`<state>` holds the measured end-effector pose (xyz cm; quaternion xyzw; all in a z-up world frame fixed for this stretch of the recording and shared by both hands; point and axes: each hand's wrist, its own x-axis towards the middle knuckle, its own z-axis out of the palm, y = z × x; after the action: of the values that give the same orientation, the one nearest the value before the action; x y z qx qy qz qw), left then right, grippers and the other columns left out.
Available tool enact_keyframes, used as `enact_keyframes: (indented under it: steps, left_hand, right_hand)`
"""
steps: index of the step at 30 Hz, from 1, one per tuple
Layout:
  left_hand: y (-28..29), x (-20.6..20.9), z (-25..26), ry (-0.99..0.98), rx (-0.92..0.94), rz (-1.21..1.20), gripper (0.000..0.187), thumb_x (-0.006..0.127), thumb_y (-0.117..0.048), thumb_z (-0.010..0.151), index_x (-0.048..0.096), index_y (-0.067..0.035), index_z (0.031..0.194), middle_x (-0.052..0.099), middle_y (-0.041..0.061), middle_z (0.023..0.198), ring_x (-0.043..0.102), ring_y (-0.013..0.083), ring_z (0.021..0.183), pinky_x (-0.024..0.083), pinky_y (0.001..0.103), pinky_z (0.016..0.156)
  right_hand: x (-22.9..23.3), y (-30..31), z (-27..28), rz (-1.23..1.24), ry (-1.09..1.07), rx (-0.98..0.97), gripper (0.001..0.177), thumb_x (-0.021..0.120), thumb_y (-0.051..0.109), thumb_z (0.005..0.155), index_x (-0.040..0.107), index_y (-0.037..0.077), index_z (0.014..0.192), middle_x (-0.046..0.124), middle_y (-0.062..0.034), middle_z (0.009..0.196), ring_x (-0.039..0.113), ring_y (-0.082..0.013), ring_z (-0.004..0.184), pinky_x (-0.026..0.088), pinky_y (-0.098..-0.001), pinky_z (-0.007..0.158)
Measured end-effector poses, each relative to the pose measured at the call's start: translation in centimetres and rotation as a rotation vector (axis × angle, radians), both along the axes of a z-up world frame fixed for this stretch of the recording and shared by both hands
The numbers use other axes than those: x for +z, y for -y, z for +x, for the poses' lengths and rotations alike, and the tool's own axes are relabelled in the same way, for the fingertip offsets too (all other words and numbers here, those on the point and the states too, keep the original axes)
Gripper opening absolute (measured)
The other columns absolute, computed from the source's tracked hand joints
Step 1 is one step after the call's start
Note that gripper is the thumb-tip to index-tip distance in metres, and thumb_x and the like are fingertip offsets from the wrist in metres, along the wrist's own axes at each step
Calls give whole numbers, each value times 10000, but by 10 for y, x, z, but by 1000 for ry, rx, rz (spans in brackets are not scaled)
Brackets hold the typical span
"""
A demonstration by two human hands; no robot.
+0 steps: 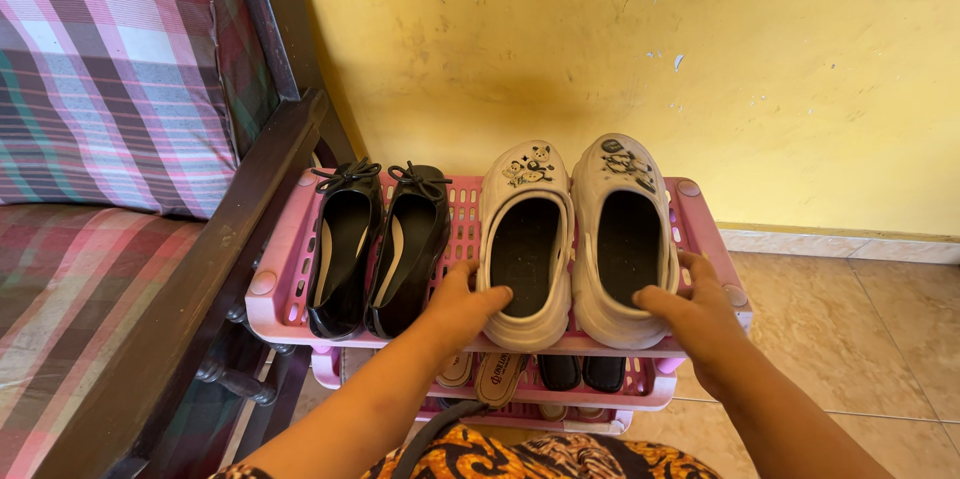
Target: The person removes several pairs of shoes from a pink plastic shoe rack and places them on the floor. Then, the person disassembles the rack by removing the vertical support poles and separating the shelf trays.
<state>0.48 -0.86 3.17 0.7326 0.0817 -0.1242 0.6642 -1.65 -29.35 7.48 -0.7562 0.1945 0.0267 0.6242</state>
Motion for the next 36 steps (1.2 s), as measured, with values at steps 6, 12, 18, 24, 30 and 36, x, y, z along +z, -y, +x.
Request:
enact_keyframes:
  steps: [6,12,18,24,30,36]
  left_hand:
    - [15,11,-23,123,-48,-272,644,724,-64,826,423,-46,1395,693,210,1194,716,259,1007,603,384,848]
    - [22,48,-40,384,-257,-296,645,706,-53,857,383,-98,1413,590,139,1233,621,186,1055,546,356,906]
    - [22,72,-43,625,-408,-206,700,716,-37,857,376,-70,1468,575,93,1306,605,210,1149,512,366,996]
    - [73,68,-59,554,-524,-156,700,715,-54,854,385,-71,1471,613,111,1272,602,208,1115,509,360,971]
    - [188,46,-77,419,-554,-174,724,707,-59,838,374,-80,1480,607,120,1290,603,212,1121,509,365,948]
    - [318,17,-101,335,-578,-179,755,724,-69,846,323,-84,1485,579,119,1322,597,217,1166,523,361,972]
  right_hand:
    - [13,14,-31,198,395,22,788,615,-60,704,436,80,1459,618,-123,1210,650,-230,1017,546,-374,847]
    - [47,7,-82,397,589,-108,868,432,-179,693,410,89,1518,587,-115,1352,595,-264,1265,482,-410,1061]
    - [45,-11,-119,404,630,-307,942,356,-199,685,396,174,1549,568,-76,1403,586,-306,1298,496,-473,1019]
    - [24,41,-147,409,601,-425,948,384,-195,748,403,187,1616,557,-106,1433,567,-342,1281,477,-497,969]
    - [-7,153,-175,415,540,-519,938,372,-201,699,411,197,1547,591,-61,1374,603,-292,1230,514,-461,938]
    - [-25,277,-210,455,460,-616,953,419,-200,706,442,225,1558,618,-41,1229,627,-246,1106,512,-414,873]
